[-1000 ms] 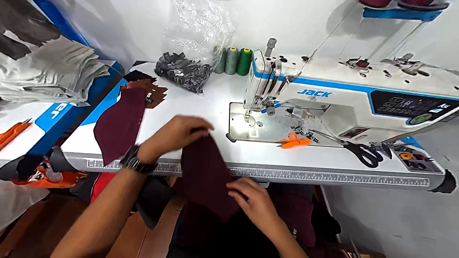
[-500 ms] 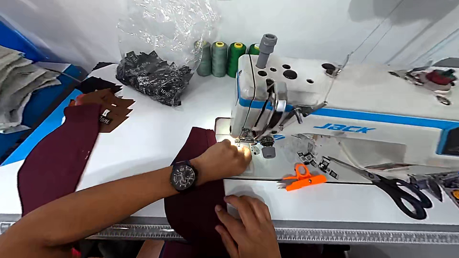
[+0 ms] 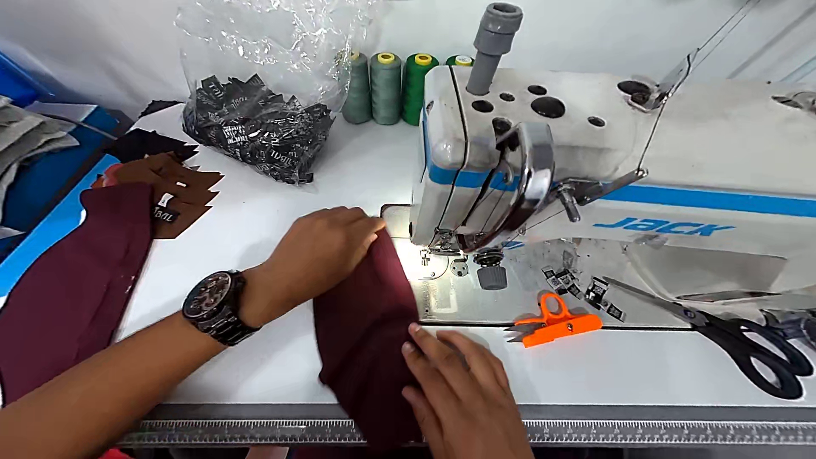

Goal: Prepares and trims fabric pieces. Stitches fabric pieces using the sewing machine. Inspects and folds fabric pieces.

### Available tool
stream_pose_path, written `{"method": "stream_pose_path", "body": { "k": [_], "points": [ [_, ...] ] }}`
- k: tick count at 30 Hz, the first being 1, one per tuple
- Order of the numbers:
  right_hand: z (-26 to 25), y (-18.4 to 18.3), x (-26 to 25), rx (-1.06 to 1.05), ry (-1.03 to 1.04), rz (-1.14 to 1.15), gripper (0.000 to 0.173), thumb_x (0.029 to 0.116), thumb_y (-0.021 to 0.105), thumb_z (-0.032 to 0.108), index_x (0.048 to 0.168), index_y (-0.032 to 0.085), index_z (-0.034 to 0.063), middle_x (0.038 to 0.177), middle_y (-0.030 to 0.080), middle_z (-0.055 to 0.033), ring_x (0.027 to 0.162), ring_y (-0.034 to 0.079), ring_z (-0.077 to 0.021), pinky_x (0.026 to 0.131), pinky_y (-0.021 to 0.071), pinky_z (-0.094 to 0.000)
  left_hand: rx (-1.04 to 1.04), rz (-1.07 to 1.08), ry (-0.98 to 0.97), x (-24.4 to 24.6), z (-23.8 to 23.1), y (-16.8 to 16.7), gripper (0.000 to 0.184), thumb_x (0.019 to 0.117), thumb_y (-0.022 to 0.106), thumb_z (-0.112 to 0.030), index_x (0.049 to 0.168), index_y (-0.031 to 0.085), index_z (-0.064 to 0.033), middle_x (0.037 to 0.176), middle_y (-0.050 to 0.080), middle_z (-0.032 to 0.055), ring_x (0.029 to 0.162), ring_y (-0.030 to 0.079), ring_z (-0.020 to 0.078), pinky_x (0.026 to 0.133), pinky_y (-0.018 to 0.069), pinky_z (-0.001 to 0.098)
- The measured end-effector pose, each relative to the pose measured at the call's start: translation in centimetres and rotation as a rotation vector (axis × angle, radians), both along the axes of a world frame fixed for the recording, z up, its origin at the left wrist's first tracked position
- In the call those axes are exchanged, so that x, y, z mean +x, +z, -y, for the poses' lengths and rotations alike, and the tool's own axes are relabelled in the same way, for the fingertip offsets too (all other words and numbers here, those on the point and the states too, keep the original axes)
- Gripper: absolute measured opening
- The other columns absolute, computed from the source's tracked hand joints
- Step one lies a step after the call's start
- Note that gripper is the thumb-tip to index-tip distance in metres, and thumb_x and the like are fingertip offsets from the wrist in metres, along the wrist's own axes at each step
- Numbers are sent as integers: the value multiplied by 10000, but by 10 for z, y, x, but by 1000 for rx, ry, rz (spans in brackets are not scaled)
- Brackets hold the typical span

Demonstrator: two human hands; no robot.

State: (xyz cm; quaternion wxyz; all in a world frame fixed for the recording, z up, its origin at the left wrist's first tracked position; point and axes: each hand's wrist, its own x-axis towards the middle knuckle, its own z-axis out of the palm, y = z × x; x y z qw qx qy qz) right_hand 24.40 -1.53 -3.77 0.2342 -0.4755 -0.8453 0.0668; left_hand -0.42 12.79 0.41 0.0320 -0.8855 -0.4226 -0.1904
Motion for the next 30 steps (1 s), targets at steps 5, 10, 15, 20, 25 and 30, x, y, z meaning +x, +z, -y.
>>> {"method": "stream_pose_path", "body": {
  "k": [5, 10, 15, 20, 25, 30],
  "points": [
    [-13, -8, 2, 87, -29, 22, 396, 1053, 467, 449, 1285, 719, 250, 1423, 631, 68, 1292, 578, -221, 1020, 464, -463, -143, -71, 50, 2, -1, -21, 597, 1029, 417, -587, 1395, 646, -175, 1446, 599, 113, 1379, 535, 292, 1138, 407, 539],
    [3, -18, 6, 134, -41, -17, 404, 1063, 443, 469, 1278, 723, 271, 1398, 651, 82, 1284, 585, -204, 1055, 441, -445, -158, -70, 45, -3, -1, -29, 712, 964, 374, -738, 1520, 507, -315, 1534, 508, 119, 1458, 431, 345, 1130, 315, 688],
    [7, -18, 7, 137, -40, -24, 406, 1064, 450, 469, 1290, 719, 267, 1404, 643, 84, 1298, 576, -205, 1066, 443, -468, -179, -80, 96, 12, 6, -25, 814, 893, 357, -844, 1431, 613, -289, 1615, 413, 95, 1519, 329, 343, 1157, 215, 735],
    [6, -17, 7, 126, -12, 21, 431, 1063, 443, 489, 1324, 698, 260, 1471, 586, 96, 1343, 532, -195, 1088, 416, -472, -297, -82, 98, 21, 9, -25, 998, 840, 470, -853, 1527, 479, -129, 1631, 399, 50, 1543, 298, 270, 1194, 174, 700],
    [12, -24, 24, 140, 60, -159, 344, 1062, 491, 440, 1201, 751, 264, 1342, 679, 47, 1295, 586, -203, 1084, 459, -488, -320, -63, 80, 19, 7, -28, 998, 828, 449, -879, 1571, 429, -214, 1659, 348, 47, 1554, 252, 320, 1174, 145, 745],
    [17, -26, 32, 151, 93, -158, 309, 1060, 495, 420, 1212, 728, 285, 1303, 690, 41, 1258, 590, -186, 1071, 449, -441, -363, -63, 87, 21, 1, -22, 933, 877, 422, -843, 1564, 444, -211, 1668, 336, 2, 1552, 252, 325, 1149, 140, 776]
  ]
}}
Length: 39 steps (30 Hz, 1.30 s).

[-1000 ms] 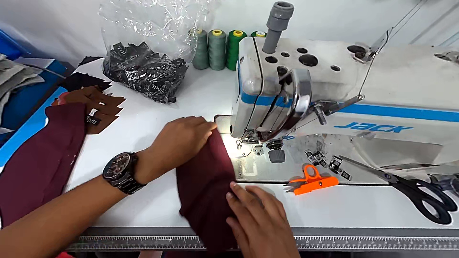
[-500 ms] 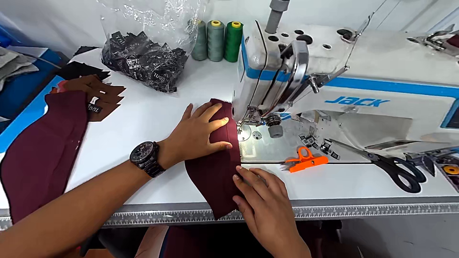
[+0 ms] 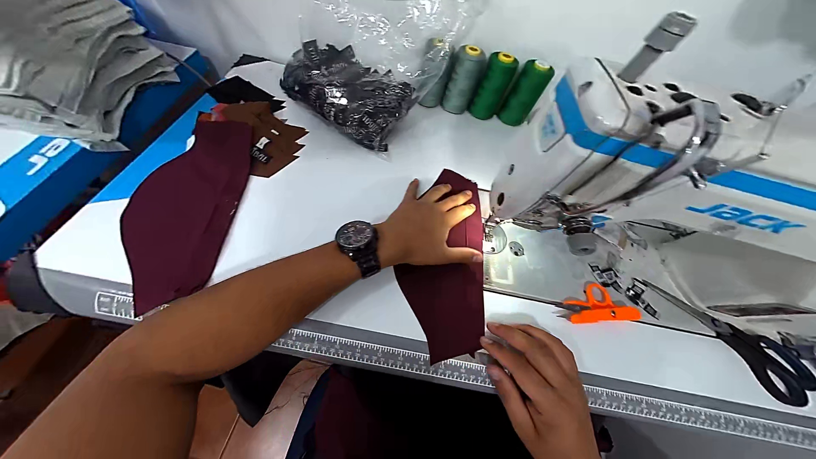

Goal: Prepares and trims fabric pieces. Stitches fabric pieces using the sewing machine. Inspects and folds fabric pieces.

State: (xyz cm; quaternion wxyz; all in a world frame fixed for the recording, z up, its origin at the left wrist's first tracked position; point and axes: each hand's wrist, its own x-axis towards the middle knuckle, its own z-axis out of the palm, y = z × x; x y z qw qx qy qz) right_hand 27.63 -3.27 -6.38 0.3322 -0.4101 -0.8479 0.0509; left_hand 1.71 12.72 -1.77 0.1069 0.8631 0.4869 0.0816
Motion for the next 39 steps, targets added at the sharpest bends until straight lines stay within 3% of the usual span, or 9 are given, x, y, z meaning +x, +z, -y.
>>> {"method": "stream_pose_path", "body": {
  "k": [4, 8, 12, 18, 20, 24, 32, 35, 39],
  "points": [
    [1, 5, -5, 9, -38, 43, 318, 1061, 496, 439, 1235, 715, 288, 1311, 684, 39, 1247, 599, -176, 1063, 461, -437, 57, 36, -49, -7, -8, -5, 919, 866, 442, -837, 1535, 483, -208, 1641, 385, 23, 1539, 282, 341, 1126, 131, 811],
    [-15, 25, 45, 66, -343, -78, 211, 998, 600, 198, 1083, 760, 90, 1120, 736, -57, 1078, 686, -178, 933, 577, -393, 112, 46, -85, -7, -9, -12, 1020, 833, 389, -887, 1555, 457, -169, 1645, 379, 53, 1537, 280, 374, 1122, 129, 813],
    [-57, 47, 110, -72, -529, -4, 212, 1000, 611, 91, 1165, 719, 13, 1127, 711, -152, 956, 713, -237, 789, 616, -424, 148, 16, -86, -7, -8, -11, 1041, 856, 289, -894, 1579, 416, -157, 1652, 361, 84, 1539, 270, 391, 1134, 106, 804],
    [-125, 65, 130, -236, -303, 180, 266, 973, 659, 78, 1227, 733, 94, 1218, 696, -124, 1035, 688, -258, 900, 578, -455, 290, 77, -97, -17, -6, -2, 828, 974, 305, -730, 1511, 511, -134, 1580, 462, 117, 1500, 348, 404, 1123, 167, 799],
    [-132, 67, 131, -251, -234, 243, 222, 950, 686, 61, 1159, 757, 85, 1155, 701, -128, 1047, 675, -286, 923, 555, -500, 259, 69, -65, -23, -6, 1, 733, 1002, 355, -648, 1501, 523, -138, 1557, 491, 112, 1491, 366, 396, 1132, 179, 785],
    [-135, 67, 129, -253, -210, 251, 118, 931, 699, 9, 1024, 753, 58, 1038, 704, -118, 891, 683, -252, 805, 575, -486, 231, 85, -5, -37, -9, 7, 622, 1004, 496, -502, 1473, 542, -97, 1529, 516, 134, 1474, 391, 395, 1140, 210, 760],
    [-109, 84, 127, -172, -290, 125, 226, 991, 610, 200, 1126, 736, 69, 1078, 681, -114, 863, 670, -233, 704, 574, -454, 110, 97, -45, -14, -7, -6, 890, 893, 464, -791, 1523, 503, -163, 1610, 434, 54, 1523, 333, 306, 1183, 190, 716],
    [-78, 76, 92, -235, -121, -96, 273, 997, 595, 346, 1042, 729, 112, 1078, 701, -39, 953, 687, -166, 792, 610, -383, 48, 24, -59, -12, -10, -6, 921, 881, 454, -815, 1560, 451, -192, 1646, 376, 36, 1547, 279, 297, 1195, 165, 703],
    [-39, 44, 7, -345, 184, -222, 147, 1030, 612, 285, 1071, 730, 209, 1151, 727, 21, 1135, 674, -138, 965, 585, -345, 38, 1, -53, -12, -9, -6, 944, 869, 454, -827, 1564, 445, -188, 1654, 362, 26, 1548, 274, 297, 1187, 167, 714]
  ]
}}
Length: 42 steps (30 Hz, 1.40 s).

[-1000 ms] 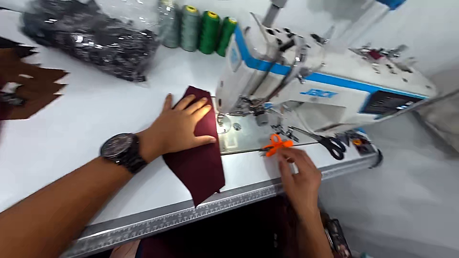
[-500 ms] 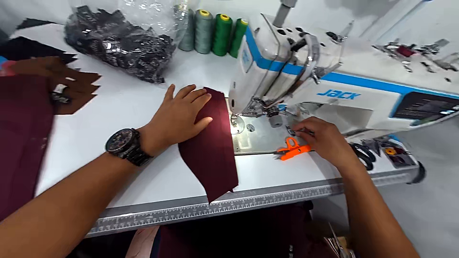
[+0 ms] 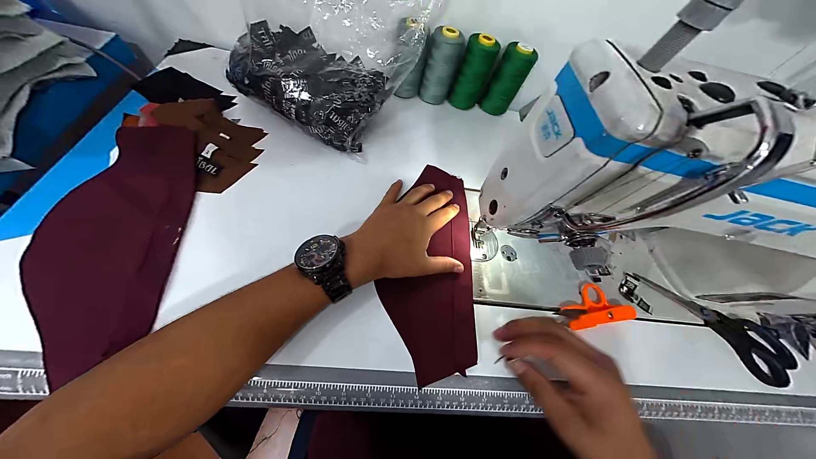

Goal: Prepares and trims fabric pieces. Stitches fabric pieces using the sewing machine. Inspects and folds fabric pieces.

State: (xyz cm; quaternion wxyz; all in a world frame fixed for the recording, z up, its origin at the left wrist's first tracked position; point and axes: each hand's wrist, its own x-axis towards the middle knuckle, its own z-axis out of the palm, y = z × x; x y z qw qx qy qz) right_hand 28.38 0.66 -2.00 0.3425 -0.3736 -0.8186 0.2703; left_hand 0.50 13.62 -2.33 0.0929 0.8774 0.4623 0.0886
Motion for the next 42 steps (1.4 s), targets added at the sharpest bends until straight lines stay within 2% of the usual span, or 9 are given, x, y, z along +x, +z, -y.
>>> {"method": "stream_pose_path", "body": {
  "k": [4, 9, 13, 16, 19, 22, 27, 33, 42],
  "points": [
    [1, -12, -11, 111, -195, 78, 163, 1022, 600, 253, 1066, 738, 178, 1029, 729, 29, 986, 693, -91, 852, 605, -299, 110, 21, -26, -1, 3, 3, 881, 926, 423, -774, 1532, 483, -138, 1612, 419, 91, 1518, 334, 330, 1187, 184, 710],
    [-49, 6, 44, 258, -625, 368, 265, 1014, 560, 179, 1158, 718, 22, 1023, 692, -162, 876, 679, -292, 737, 569, -494, 374, 177, -257, 6, 48, 22, 614, 923, 533, -659, 1031, 756, -97, 1047, 724, 87, 1052, 675, 287, 893, 530, 520],
    [-56, 14, 41, 294, -606, 515, 283, 1020, 584, 177, 1223, 709, 24, 1206, 675, -199, 1122, 629, -423, 920, 512, -609, 191, 0, -308, 22, 125, 16, 779, 874, 580, -701, 1229, 684, -15, 1299, 653, 171, 1226, 620, 347, 940, 557, 503],
    [-25, 4, 5, 264, -286, 418, 317, 1015, 524, 212, 1249, 718, 123, 1318, 658, -58, 1253, 594, -275, 1011, 504, -525, 345, -79, -199, 22, 172, -7, 674, 936, 569, -574, 1305, 637, -14, 1413, 609, 153, 1309, 588, 327, 1010, 527, 482],
    [-6, -16, -30, 228, 30, 382, 461, 1017, 523, 501, 1400, 628, 266, 1544, 507, 58, 1489, 383, -199, 1196, 328, -561, 480, 105, -97, 12, 204, -24, 266, 1034, 503, -142, 1204, 689, -56, 1286, 701, 99, 1215, 655, 265, 997, 538, 420],
    [7, -17, -43, 244, 104, 395, 643, 915, 519, 746, 1392, 630, 329, 1560, 490, 57, 1520, 331, -238, 1217, 252, -629, 312, 370, 25, -4, 221, -3, 224, 1040, 503, -154, 1118, 710, -118, 1119, 752, 40, 1071, 712, 154, 923, 579, 330],
    [25, -26, -64, 267, -32, 250, 293, 989, 612, 493, 1072, 756, 251, 1278, 659, 34, 1321, 551, -199, 1139, 409, -564, 85, 510, 245, -32, 163, 50, 188, 967, 679, -243, 1081, 733, -103, 791, 701, -5, 637, 642, 83, 568, 560, 310],
    [27, -23, -80, 125, -232, 222, 271, 990, 610, 437, 971, 765, 215, 1239, 655, 32, 1247, 568, -205, 1083, 429, -511, -17, 362, 128, -30, 85, 33, 144, 953, 706, -147, 978, 760, -16, 1380, 632, 130, 1268, 594, 317, 1060, 478, 525],
    [28, -21, -83, 81, -249, 245, 332, 1019, 530, 466, 913, 747, 237, 1299, 609, -7, 1274, 525, -257, 1044, 425, -526, -198, 487, 142, -24, 76, 38, 72, 956, 709, -112, 969, 714, -42, 1066, 715, 70, 952, 666, 183, 830, 542, 391]
  ]
}}
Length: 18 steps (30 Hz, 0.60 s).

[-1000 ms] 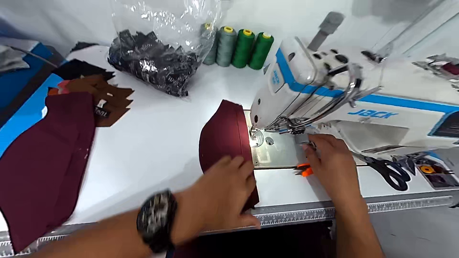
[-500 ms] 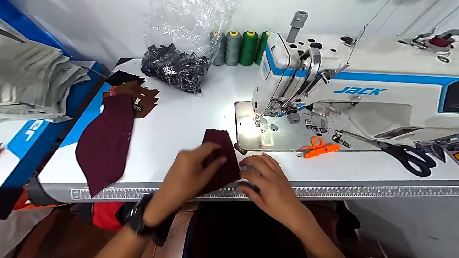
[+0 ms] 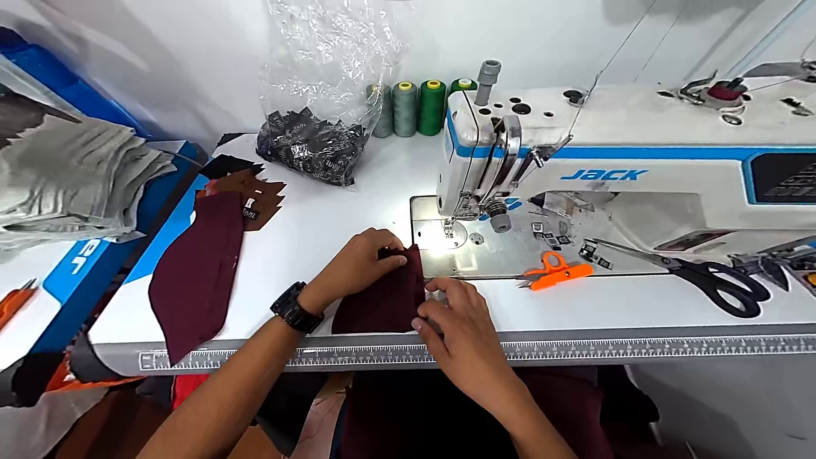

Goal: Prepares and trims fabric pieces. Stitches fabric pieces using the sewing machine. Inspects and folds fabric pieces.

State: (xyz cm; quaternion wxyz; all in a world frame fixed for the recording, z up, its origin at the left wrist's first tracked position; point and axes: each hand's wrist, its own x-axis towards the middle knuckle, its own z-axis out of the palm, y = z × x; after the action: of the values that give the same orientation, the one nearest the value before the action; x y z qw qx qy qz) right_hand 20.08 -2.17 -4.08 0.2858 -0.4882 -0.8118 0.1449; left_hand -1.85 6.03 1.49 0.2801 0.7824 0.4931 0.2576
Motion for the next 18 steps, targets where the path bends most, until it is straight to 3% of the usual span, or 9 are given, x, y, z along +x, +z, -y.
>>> {"method": "stream_pose_path", "body": {
  "k": [2, 5, 7, 10, 12, 18],
  "points": [
    [2, 1, 3, -20, 5, -21, 328, 1019, 535, 464, 924, 748, 235, 1344, 592, -18, 1293, 514, -273, 1026, 452, -516, -156, 240, 62, -1, 4, 9, 53, 929, 718, -35, 935, 665, -38, 984, 708, 68, 813, 667, 132, 717, 568, 309],
    [4, 4, 9, -29, 28, -86, 294, 1025, 555, 422, 954, 754, 218, 1422, 565, -26, 1318, 514, -277, 1015, 491, -503, -188, 580, 75, -8, 14, 14, 146, 860, 723, 75, 881, 656, -53, 955, 698, 58, 779, 660, 118, 687, 580, 274],
    [6, 3, 15, -17, 52, -154, 293, 1034, 553, 398, 981, 753, 190, 1326, 646, 8, 1241, 589, -213, 994, 509, -476, -133, 695, 42, -13, 26, 17, 177, 834, 740, 79, 863, 666, -79, 983, 690, 50, 797, 668, 120, 679, 596, 271],
    [10, 9, 24, -30, 105, -327, 233, 1036, 587, 307, 1018, 736, 130, 1056, 725, 19, 991, 692, -88, 871, 598, -316, -99, 737, 5, -20, 53, 31, 181, 826, 747, 73, 870, 692, -94, 1147, 691, 50, 832, 680, 109, 694, 601, 253],
    [14, 17, 28, 3, 134, -431, 162, 1016, 625, 238, 997, 722, 109, 1007, 710, 15, 908, 697, -61, 808, 623, -260, -106, 683, 45, -23, 75, 45, 178, 842, 724, 98, 907, 707, -67, 1307, 674, 61, 839, 689, 114, 687, 590, 250],
    [34, 53, 31, 258, 128, -449, 108, 965, 664, 218, 954, 729, 132, 1024, 703, 26, 961, 683, -43, 816, 606, -217, -110, 730, 179, -18, 115, 68, 169, 875, 688, 106, 957, 727, -37, 1334, 679, 81, 975, 717, 141, 786, 604, 272]
  ]
}}
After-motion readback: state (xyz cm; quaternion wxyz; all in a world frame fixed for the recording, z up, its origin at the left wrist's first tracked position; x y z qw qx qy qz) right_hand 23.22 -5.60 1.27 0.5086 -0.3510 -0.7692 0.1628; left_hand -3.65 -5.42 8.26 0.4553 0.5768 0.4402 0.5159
